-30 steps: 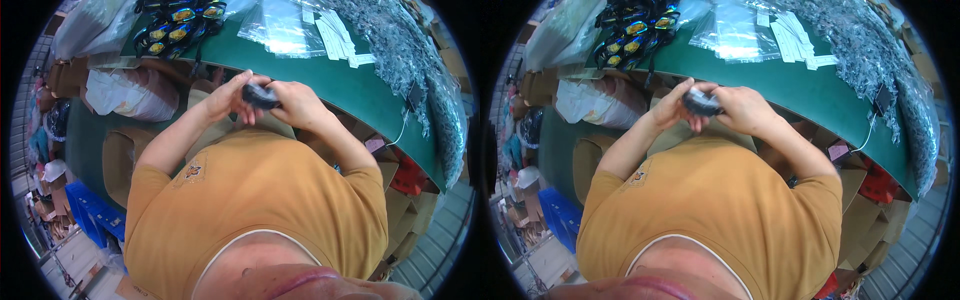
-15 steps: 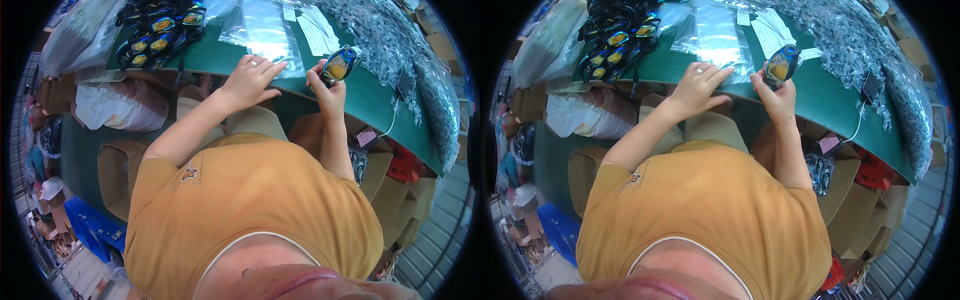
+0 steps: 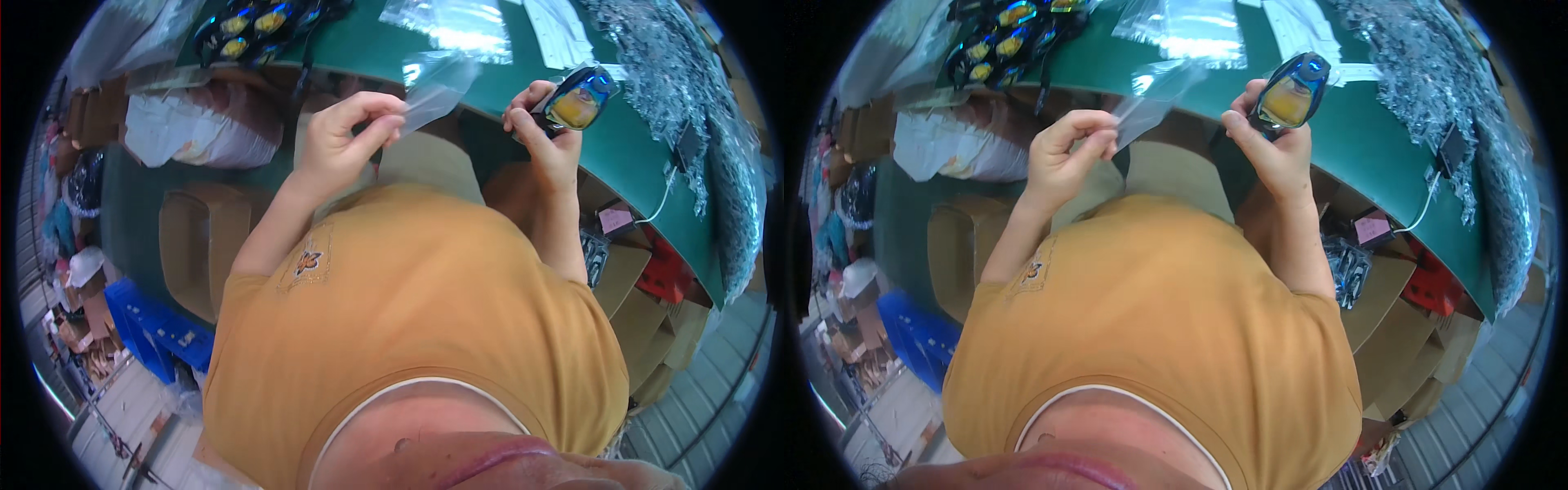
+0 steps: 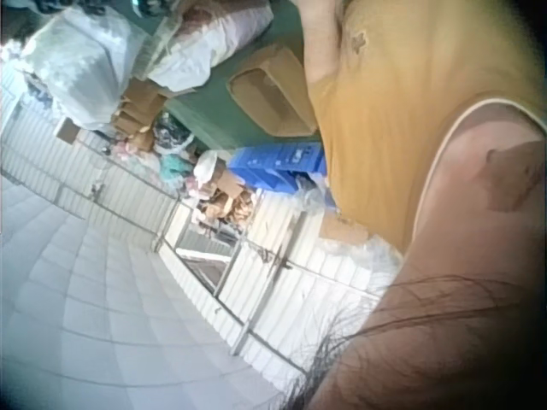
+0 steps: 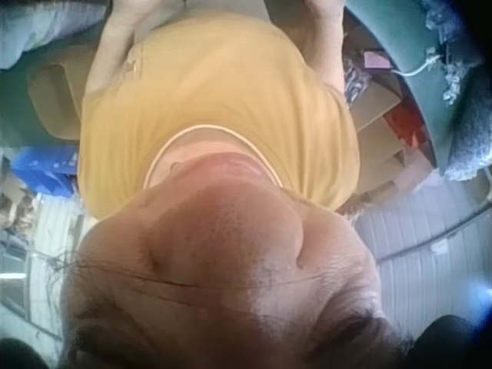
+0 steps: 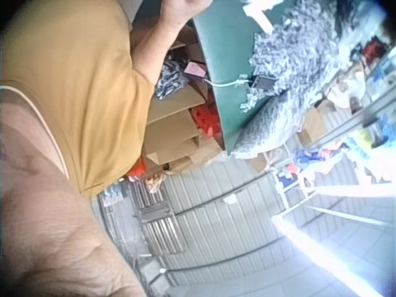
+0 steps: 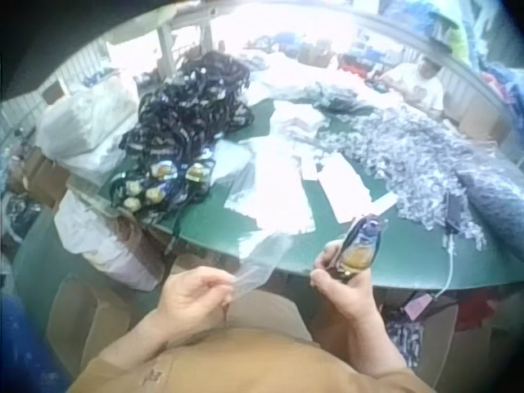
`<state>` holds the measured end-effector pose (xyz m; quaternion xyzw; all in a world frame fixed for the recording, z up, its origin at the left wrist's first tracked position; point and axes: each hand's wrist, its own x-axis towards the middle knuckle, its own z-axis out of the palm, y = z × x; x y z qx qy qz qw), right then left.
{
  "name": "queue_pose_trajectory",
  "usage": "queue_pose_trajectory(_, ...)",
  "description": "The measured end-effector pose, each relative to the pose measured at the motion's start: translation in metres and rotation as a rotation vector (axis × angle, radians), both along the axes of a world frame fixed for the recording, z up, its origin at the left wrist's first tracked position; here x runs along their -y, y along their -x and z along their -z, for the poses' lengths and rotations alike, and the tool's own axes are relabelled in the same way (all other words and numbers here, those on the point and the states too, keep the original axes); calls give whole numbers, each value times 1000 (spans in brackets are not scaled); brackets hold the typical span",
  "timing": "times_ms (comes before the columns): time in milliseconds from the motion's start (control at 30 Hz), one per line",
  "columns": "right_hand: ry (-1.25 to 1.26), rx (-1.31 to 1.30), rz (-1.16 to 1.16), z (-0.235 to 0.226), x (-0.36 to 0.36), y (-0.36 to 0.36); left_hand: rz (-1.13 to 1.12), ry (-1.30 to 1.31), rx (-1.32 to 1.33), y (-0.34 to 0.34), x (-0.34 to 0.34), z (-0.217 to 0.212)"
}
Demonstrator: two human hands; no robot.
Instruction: The recorder is packaging swimming goggles into small plastic bags at a factory workbench.
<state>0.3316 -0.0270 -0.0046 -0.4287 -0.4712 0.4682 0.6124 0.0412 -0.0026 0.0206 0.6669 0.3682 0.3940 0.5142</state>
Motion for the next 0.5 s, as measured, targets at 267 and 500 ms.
queue_pose_trajectory(267, 291, 174, -551, 11, 10, 62, -191, 591, 125, 81, 40, 91)
queue_pose_trajectory(500, 258, 371, -690, 32, -5, 102, -262, 402, -64, 68, 38, 98)
